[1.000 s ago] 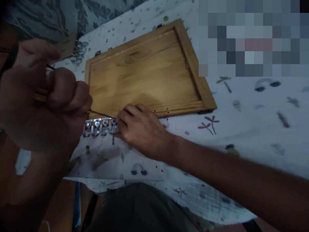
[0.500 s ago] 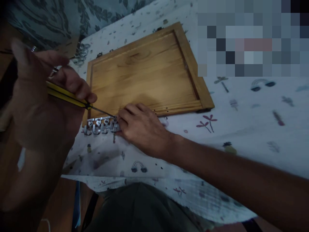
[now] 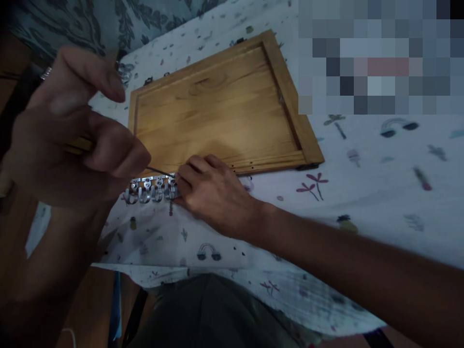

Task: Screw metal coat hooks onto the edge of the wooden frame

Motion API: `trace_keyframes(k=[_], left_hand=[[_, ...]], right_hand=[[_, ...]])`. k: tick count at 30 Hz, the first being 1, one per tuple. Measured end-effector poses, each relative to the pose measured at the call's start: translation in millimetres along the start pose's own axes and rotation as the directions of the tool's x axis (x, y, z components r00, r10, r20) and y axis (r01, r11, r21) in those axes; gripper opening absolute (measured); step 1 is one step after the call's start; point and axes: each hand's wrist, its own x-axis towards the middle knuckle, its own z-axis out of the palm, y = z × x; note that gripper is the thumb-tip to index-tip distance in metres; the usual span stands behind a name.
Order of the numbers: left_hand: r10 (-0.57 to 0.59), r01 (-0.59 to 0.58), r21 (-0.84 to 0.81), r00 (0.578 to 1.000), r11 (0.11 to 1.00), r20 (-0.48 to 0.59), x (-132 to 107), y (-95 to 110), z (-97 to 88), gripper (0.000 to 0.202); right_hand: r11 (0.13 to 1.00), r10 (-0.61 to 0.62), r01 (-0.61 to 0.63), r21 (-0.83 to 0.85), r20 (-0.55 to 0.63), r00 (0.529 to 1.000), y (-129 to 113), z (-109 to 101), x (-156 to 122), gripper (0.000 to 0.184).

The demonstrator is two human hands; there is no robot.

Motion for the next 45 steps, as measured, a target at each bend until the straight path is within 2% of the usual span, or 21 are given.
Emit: trace_keyframes(k=[2, 3, 6, 9, 12, 15, 18, 21, 23, 25, 30, 39, 45], left_hand=[[-0.022, 0.022, 0.01, 1.0, 1.0, 0.021, 0.5, 0.6, -3.2, 0.03], [-0.021, 0.021, 0.027, 1.0, 0.999, -0.005, 0.4, 0.5, -3.3, 0.029], [0.063, -0.038, 0.138, 0.981, 0.99, -0.186, -0.7, -1.8, 1.4, 0.025], [0.187, -0.13, 0.178, 0.916, 0.975, -0.354, -2.0, -5.5, 9.1, 0.024], [0.183, -0.162, 0.084, 0.896, 0.983, -0.404, -2.6, -7.9, 15.6, 0.029], [0.151, -0.142, 0.053, 0.908, 0.988, -0.392, -2.6, -7.2, 18.7, 0.038], [0.116, -0.11, 0.038, 0.947, 0.993, -0.301, -2.2, -3.5, 15.8, 0.039], [0.049, -0.05, -0.012, 0.994, 0.999, -0.095, -1.4, 1.1, 7.4, 0.038], [0.008, -0.008, -0.008, 1.0, 1.0, 0.01, -0.2, 3.4, 1.2, 0.04], [-0.004, 0.005, -0.014, 0.997, 1.0, 0.071, 1.6, 4.7, -3.5, 0.043], [-0.081, 0.087, -0.103, 0.995, 0.991, 0.06, 5.4, 6.5, -6.5, 0.042], [-0.003, 0.006, -0.015, 0.986, 1.0, 0.169, 7.7, 8.2, -4.1, 0.039], [-0.035, 0.043, -0.031, 0.977, 0.999, 0.209, 10.2, 6.9, -4.6, 0.037]], right_hand=[[1.0, 0.008, -0.008, 0.005, 0.012, 1.0, 0.0, 0.2, 0.0, 0.031], [1.0, 0.008, -0.008, 0.006, 0.015, 1.0, 0.0, 0.5, 0.0, 0.031], [1.0, 0.001, -0.001, 0.005, 0.002, 1.0, -0.1, 1.8, 0.2, 0.031], [1.0, 0.003, -0.002, 0.01, -0.035, 0.999, -0.1, 2.5, 0.4, 0.031], [1.0, 0.008, -0.007, 0.017, -0.03, 1.0, -0.2, 2.2, 0.2, 0.031], [1.0, 0.012, -0.012, 0.023, -0.008, 1.0, -0.3, 1.7, -0.2, 0.03], [1.0, 0.006, -0.006, 0.023, -0.008, 1.0, -0.1, 1.5, -0.1, 0.03], [1.0, -0.001, 0.001, 0.02, -0.004, 1.0, 0.2, 0.8, 0.3, 0.031], [1.0, -0.002, 0.002, 0.02, -0.008, 1.0, 0.3, 0.0, 0.5, 0.031], [1.0, 0.002, -0.002, 0.024, -0.013, 1.0, 0.3, -0.5, 0.4, 0.031], [0.999, 0.011, -0.011, 0.042, -0.009, 1.0, 0.1, -0.4, 0.0, 0.031], [1.0, 0.006, -0.005, 0.024, -0.009, 1.0, -0.6, -0.5, -0.2, 0.033], [1.0, 0.005, -0.004, 0.026, -0.033, 0.999, -0.2, 1.6, -0.6, 0.031]])
